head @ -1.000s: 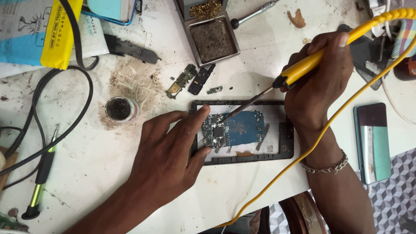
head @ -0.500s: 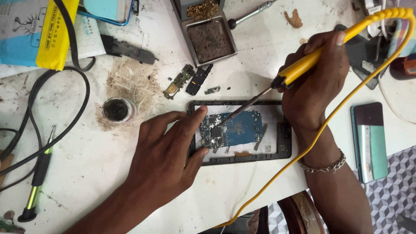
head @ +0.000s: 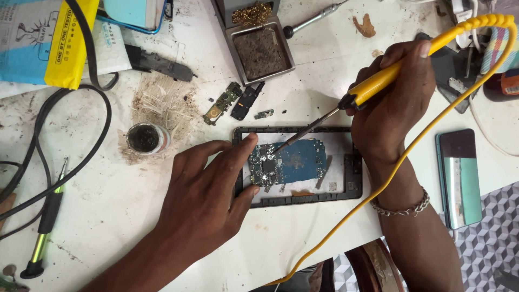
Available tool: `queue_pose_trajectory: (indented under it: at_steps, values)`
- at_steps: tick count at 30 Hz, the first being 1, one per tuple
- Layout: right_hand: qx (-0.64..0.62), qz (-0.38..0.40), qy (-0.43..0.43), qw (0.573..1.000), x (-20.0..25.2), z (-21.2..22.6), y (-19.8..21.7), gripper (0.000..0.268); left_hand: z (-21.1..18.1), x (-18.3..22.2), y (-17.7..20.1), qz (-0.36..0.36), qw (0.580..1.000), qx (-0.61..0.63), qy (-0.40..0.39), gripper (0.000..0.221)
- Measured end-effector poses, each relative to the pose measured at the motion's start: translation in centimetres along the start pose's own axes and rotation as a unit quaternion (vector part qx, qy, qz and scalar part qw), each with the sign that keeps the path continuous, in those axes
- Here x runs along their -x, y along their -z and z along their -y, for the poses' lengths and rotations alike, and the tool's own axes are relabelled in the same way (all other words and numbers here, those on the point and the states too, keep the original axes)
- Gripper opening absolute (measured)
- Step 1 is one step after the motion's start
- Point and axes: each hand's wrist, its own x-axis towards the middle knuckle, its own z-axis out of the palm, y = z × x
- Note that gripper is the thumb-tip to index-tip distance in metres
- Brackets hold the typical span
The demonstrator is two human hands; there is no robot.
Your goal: The person uses a soldering iron to apply solder to a blue circuit board placed inside a smartphone chassis. They repeatedly heat and reflow solder on specific areas of the board while holding it steady with the other hand.
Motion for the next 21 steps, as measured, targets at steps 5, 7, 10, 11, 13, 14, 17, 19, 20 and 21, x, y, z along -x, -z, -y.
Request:
queue_pose_trajectory:
  at_steps: [5,7,10,11,13,14,17,19,20,21]
  values:
    - [0.016,0.004,0.012,1.0,0.01,0.08,-0.04,0.051,-0.04,-0.02,0.0,0.0,1.0,-0.005,-0.001,0.082]
    - [0.017,0.005,0.009,1.0,0.09,0.13,-0.08,0.051,-0.07,0.03,-0.01,-0.002,1.0,-0.003,-0.001,0.082]
    - [0.044,0.009,0.02,0.999,0.2,0.24,-0.08,0.052,-0.03,-0.02,0.02,0.0,1.0,-0.005,0.0,0.082]
    - [0.043,0.009,0.022,0.999,0.2,0.25,-0.07,0.052,-0.02,-0.02,0.0,0.002,1.0,-0.005,0.001,0.082]
    - [0.044,0.011,0.021,0.999,0.24,0.26,-0.13,0.053,-0.05,0.07,-0.02,0.001,1.0,-0.002,0.002,0.082]
    - [0.045,0.011,0.019,0.999,0.2,0.29,-0.14,0.054,-0.02,0.02,-0.01,0.001,1.0,0.0,0.001,0.082]
    - [0.05,0.008,0.016,0.999,0.15,0.35,-0.14,0.054,-0.01,0.03,0.0,0.002,1.0,-0.003,0.001,0.083]
    - [0.044,0.006,0.015,0.999,0.11,0.35,-0.13,0.053,0.01,-0.01,-0.01,0.001,1.0,-0.006,0.001,0.083]
    - [0.036,0.006,0.013,0.999,0.12,0.3,-0.13,0.052,0.01,0.0,-0.03,0.001,1.0,-0.007,0.001,0.083]
    - [0.035,0.005,0.012,0.999,0.17,0.28,-0.08,0.051,0.02,-0.01,-0.08,0.001,1.0,-0.005,0.001,0.083]
